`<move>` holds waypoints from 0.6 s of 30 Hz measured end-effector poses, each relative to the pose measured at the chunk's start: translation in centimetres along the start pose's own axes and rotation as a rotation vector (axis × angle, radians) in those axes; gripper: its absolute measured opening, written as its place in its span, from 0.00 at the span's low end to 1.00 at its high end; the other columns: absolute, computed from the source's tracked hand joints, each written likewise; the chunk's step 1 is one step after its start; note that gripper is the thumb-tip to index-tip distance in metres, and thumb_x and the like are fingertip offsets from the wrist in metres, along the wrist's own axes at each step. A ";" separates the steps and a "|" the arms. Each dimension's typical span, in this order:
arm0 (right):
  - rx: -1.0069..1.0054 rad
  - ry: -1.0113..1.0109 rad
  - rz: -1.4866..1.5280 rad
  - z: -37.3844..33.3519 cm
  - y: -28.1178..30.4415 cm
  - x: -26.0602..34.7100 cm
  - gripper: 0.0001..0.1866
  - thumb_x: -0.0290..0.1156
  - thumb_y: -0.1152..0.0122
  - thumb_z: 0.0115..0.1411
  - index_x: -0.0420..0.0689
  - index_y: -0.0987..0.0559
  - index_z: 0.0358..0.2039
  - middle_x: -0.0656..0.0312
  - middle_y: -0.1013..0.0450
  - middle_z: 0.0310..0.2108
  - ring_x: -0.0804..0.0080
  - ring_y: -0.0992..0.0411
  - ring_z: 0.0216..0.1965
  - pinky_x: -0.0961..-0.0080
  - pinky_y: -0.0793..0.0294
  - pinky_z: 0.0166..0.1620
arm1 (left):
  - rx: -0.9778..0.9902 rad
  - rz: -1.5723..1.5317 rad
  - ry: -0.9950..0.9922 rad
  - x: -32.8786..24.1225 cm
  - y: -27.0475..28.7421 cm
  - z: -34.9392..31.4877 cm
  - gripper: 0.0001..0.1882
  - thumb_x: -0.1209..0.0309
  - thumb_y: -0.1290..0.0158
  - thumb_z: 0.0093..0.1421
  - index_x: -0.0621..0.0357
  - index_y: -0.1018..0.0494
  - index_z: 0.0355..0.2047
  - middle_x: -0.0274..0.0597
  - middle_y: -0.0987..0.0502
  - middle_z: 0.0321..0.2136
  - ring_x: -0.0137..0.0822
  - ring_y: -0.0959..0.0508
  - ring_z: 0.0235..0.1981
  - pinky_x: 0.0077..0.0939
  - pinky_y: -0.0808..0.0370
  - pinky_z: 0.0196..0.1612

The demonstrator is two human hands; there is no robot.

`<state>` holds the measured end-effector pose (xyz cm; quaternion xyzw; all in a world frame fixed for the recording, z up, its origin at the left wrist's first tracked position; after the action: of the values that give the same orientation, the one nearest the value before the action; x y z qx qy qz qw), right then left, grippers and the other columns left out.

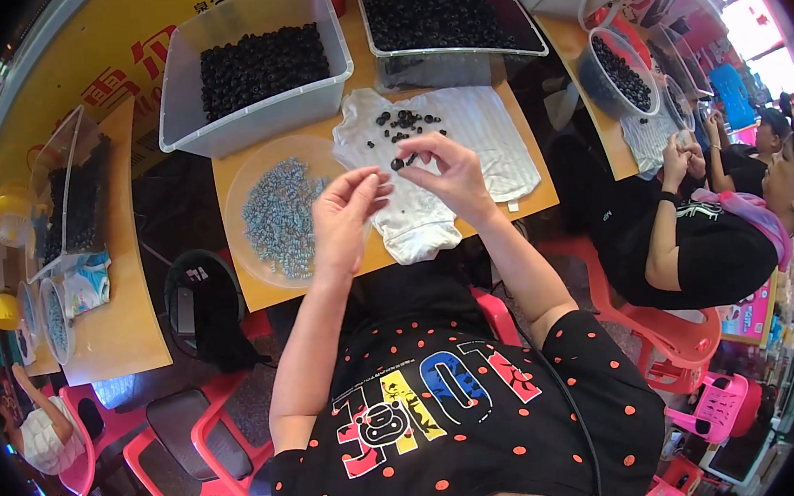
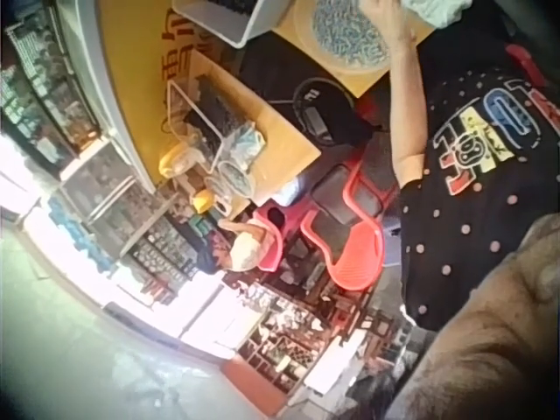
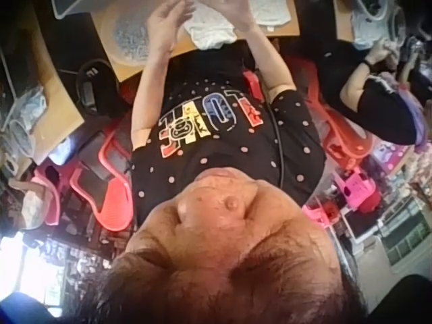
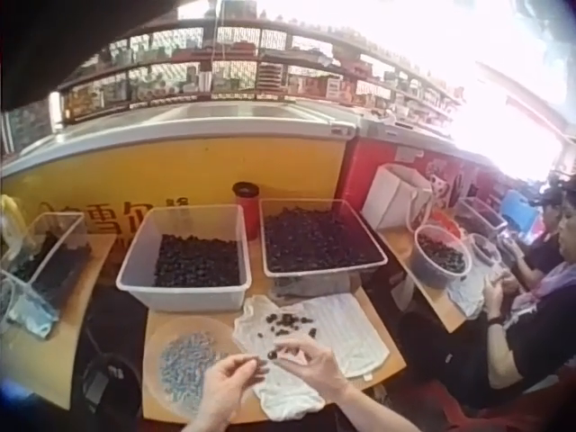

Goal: The person assembles small components by picking up plastic inserts and fitting them into black caps by hand, handling one piece at a time.

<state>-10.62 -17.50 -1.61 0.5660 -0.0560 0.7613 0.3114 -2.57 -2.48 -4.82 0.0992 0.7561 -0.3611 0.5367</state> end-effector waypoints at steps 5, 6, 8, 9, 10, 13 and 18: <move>0.058 0.118 -0.023 -2.3 -0.2 2.3 0.17 0.20 0.32 0.47 0.45 0.19 0.39 0.67 0.23 0.34 0.79 0.32 0.33 0.82 0.31 0.37 | 0.056 -0.429 0.225 2.5 -1.7 -2.2 0.10 0.74 0.46 0.60 0.63 0.25 0.42 0.44 0.20 0.36 0.34 0.20 0.37 0.26 0.21 0.41; 0.105 0.106 -0.061 -2.4 0.0 2.8 0.15 0.22 0.32 0.49 0.45 0.19 0.40 0.66 0.23 0.35 0.79 0.31 0.33 0.82 0.30 0.37 | 0.061 -0.416 0.232 2.9 -1.3 -2.4 0.10 0.74 0.46 0.60 0.63 0.26 0.42 0.45 0.21 0.37 0.35 0.20 0.37 0.26 0.22 0.41; 0.084 0.055 -0.035 -2.7 1.2 1.9 0.14 0.23 0.33 0.50 0.45 0.19 0.40 0.66 0.22 0.35 0.78 0.31 0.33 0.81 0.30 0.37 | 0.060 -0.410 0.285 3.3 -1.0 -2.9 0.11 0.75 0.45 0.60 0.62 0.26 0.43 0.45 0.22 0.38 0.35 0.20 0.37 0.26 0.22 0.42; 0.069 0.014 -0.005 -2.8 1.8 1.2 0.13 0.24 0.34 0.51 0.44 0.20 0.40 0.65 0.22 0.35 0.77 0.30 0.32 0.81 0.30 0.37 | 0.065 -0.409 0.294 3.3 -0.9 -3.3 0.11 0.75 0.45 0.60 0.62 0.26 0.43 0.45 0.22 0.38 0.35 0.20 0.37 0.26 0.22 0.42; -0.005 -0.080 0.032 -2.8 3.0 0.4 0.10 0.26 0.36 0.53 0.44 0.19 0.38 0.64 0.22 0.33 0.76 0.29 0.33 0.80 0.30 0.37 | 0.043 -0.438 0.307 3.4 -0.9 -3.7 0.10 0.77 0.45 0.59 0.63 0.26 0.42 0.45 0.21 0.37 0.35 0.20 0.36 0.26 0.21 0.42; -0.045 -0.229 -0.307 -3.7 5.3 -2.6 0.07 0.27 0.35 0.53 0.43 0.18 0.35 0.61 0.23 0.31 0.72 0.27 0.33 0.79 0.29 0.37 | 0.013 -0.455 0.328 4.3 -0.3 -4.5 0.10 0.79 0.45 0.58 0.64 0.25 0.41 0.45 0.21 0.35 0.35 0.19 0.36 0.26 0.21 0.42; 0.086 0.052 -0.553 -6.0 4.2 -3.6 0.06 0.26 0.34 0.48 0.44 0.19 0.29 0.60 0.26 0.28 0.62 0.29 0.35 0.69 0.29 0.41 | -0.022 -0.528 0.356 5.0 0.3 -5.4 0.10 0.78 0.45 0.58 0.63 0.25 0.41 0.45 0.21 0.36 0.35 0.20 0.37 0.27 0.21 0.43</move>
<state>-17.25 -19.68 -5.81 0.5526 0.1410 0.6634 0.4844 -8.37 0.05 -8.46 -0.0446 0.8417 -0.4566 0.2848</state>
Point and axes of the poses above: each hand's wrist, its own z-axis towards the middle knuckle, its own y-axis out of the back of the hand, x = y × z, the point moved 5 cm from there along z, towards the middle knuckle
